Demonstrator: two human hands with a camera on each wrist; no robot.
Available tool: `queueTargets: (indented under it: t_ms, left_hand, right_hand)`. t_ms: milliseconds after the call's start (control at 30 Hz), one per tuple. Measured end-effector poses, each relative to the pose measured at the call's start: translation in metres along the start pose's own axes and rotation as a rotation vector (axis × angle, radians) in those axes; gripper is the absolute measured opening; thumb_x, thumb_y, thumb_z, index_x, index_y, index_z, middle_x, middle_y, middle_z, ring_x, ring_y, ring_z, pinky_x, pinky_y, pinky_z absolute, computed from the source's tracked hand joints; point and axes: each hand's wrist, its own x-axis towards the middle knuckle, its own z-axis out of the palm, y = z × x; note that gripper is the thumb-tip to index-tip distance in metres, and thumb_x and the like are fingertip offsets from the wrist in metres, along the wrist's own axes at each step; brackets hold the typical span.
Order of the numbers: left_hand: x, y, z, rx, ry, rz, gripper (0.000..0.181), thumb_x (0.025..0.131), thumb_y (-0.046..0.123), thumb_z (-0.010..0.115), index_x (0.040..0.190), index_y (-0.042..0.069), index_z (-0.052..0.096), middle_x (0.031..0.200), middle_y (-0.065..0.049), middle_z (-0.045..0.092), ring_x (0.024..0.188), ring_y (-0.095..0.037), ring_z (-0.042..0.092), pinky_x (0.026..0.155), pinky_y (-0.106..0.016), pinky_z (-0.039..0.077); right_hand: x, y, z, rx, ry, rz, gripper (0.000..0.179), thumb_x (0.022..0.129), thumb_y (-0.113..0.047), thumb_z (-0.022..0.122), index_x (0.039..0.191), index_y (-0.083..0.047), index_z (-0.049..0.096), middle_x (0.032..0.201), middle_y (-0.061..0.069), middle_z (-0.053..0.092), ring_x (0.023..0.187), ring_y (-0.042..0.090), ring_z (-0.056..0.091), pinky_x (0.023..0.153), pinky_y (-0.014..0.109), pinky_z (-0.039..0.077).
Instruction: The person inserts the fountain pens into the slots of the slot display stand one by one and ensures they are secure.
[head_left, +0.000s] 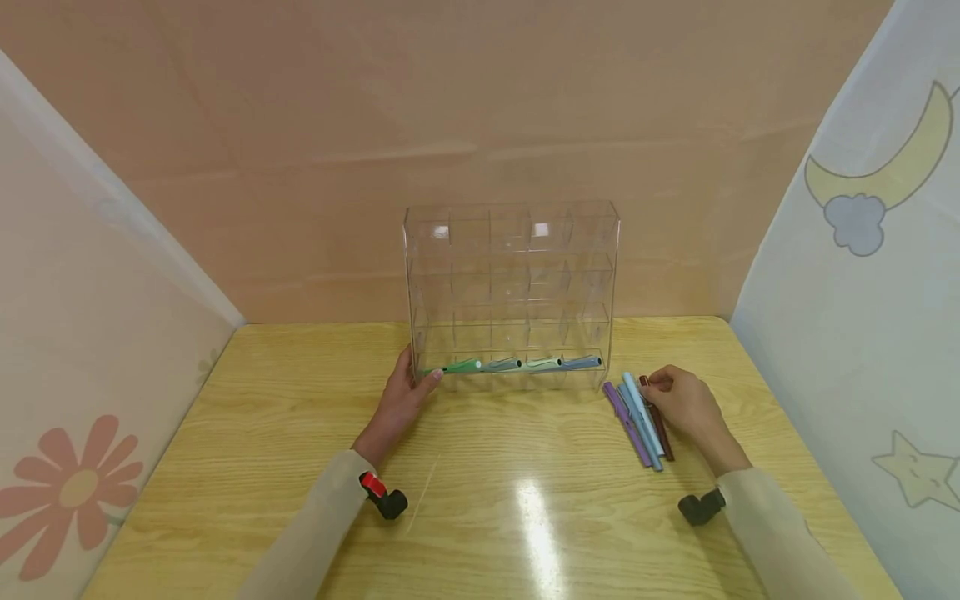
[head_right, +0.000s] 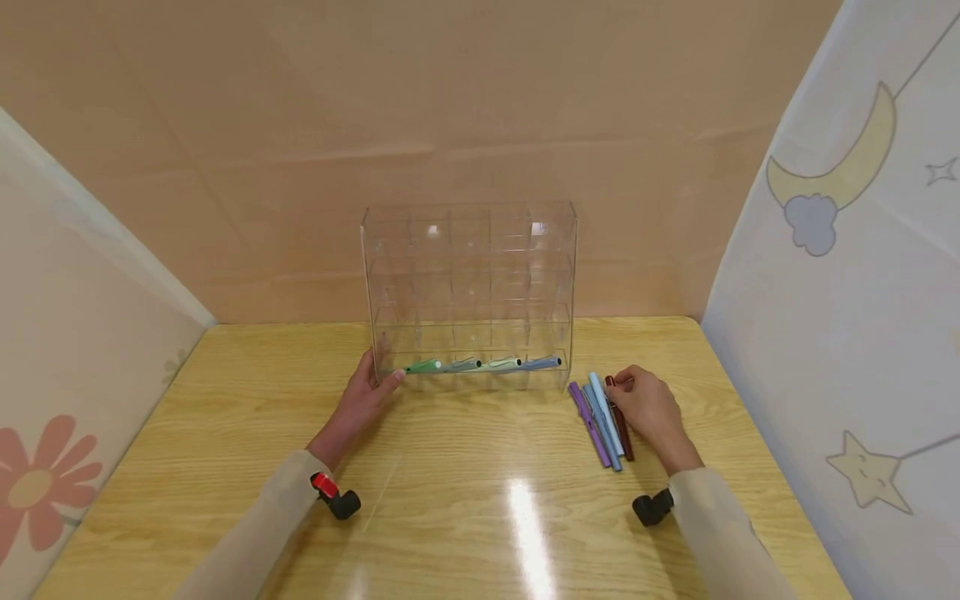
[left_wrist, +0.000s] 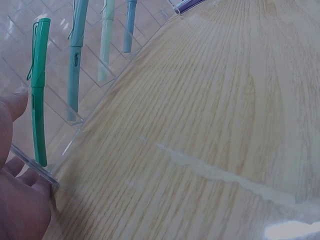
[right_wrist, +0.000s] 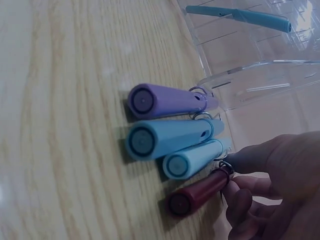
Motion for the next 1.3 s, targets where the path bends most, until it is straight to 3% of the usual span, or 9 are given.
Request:
queueTargets:
  t_ms: [300, 500, 700, 967, 1300]
  left_hand:
    - [0.001, -0.001, 0.000, 0.014, 0.004, 0.008, 0.081, 0.110, 0.027, 0.063, 0.173, 0.018, 0.013, 0.179, -0.014, 0.020, 0.167, -0.038, 0.019, 0.133, -0.061, 0.023]
    - [0.002, -0.001, -0.001, 0.024, 0.018, 0.011, 0.082, 0.109, 0.027, 0.064, 0.173, 0.018, 0.013, 0.179, -0.014, 0.020, 0.167, -0.038, 0.019, 0.133, -0.061, 0.022]
    - [0.001, 0.000, 0.000, 0.012, 0.013, -0.005, 0.082, 0.109, 0.027, 0.064, 0.173, 0.018, 0.013, 0.180, -0.013, 0.020, 0.167, -0.037, 0.019, 0.133, -0.060, 0.023]
    - [0.001, 0.000, 0.000, 0.033, 0.010, 0.000, 0.083, 0.109, 0.027, 0.065, 0.173, 0.017, 0.013, 0.180, -0.014, 0.018, 0.167, -0.038, 0.018, 0.133, -0.061, 0.023]
    - [0.000, 0.000, 0.001, 0.033, 0.030, -0.002, 0.081, 0.109, 0.026, 0.064, 0.172, 0.016, 0.015, 0.179, -0.015, 0.019, 0.168, -0.038, 0.016, 0.134, -0.061, 0.018]
  right_hand:
    - [0.007, -0.002, -0.007, -0.030, -0.074, 0.032, 0.046, 0.104, -0.031, 0.065, 0.127, 0.009, 0.059, 0.125, 0.035, 0.070, 0.106, 0.048, 0.071, 0.081, 0.053, 0.058]
    - [0.011, -0.011, -0.015, -0.071, -0.120, 0.052, 0.046, 0.102, -0.029, 0.067, 0.124, 0.011, 0.057, 0.125, 0.034, 0.068, 0.099, 0.042, 0.070, 0.077, 0.049, 0.056]
    - [0.013, -0.009, -0.016, -0.090, -0.135, 0.050, 0.046, 0.101, -0.028, 0.068, 0.122, 0.012, 0.058, 0.117, 0.033, 0.070, 0.095, 0.040, 0.068, 0.077, 0.050, 0.055]
    - [0.010, -0.002, -0.019, -0.087, -0.130, 0.025, 0.052, 0.103, -0.031, 0.067, 0.127, 0.015, 0.060, 0.124, 0.034, 0.070, 0.105, 0.047, 0.070, 0.084, 0.055, 0.057]
    - [-0.002, -0.008, -0.028, -0.050, -0.070, -0.017, 0.042, 0.104, -0.024, 0.065, 0.125, 0.012, 0.066, 0.114, 0.030, 0.075, 0.087, 0.031, 0.073, 0.067, 0.037, 0.056]
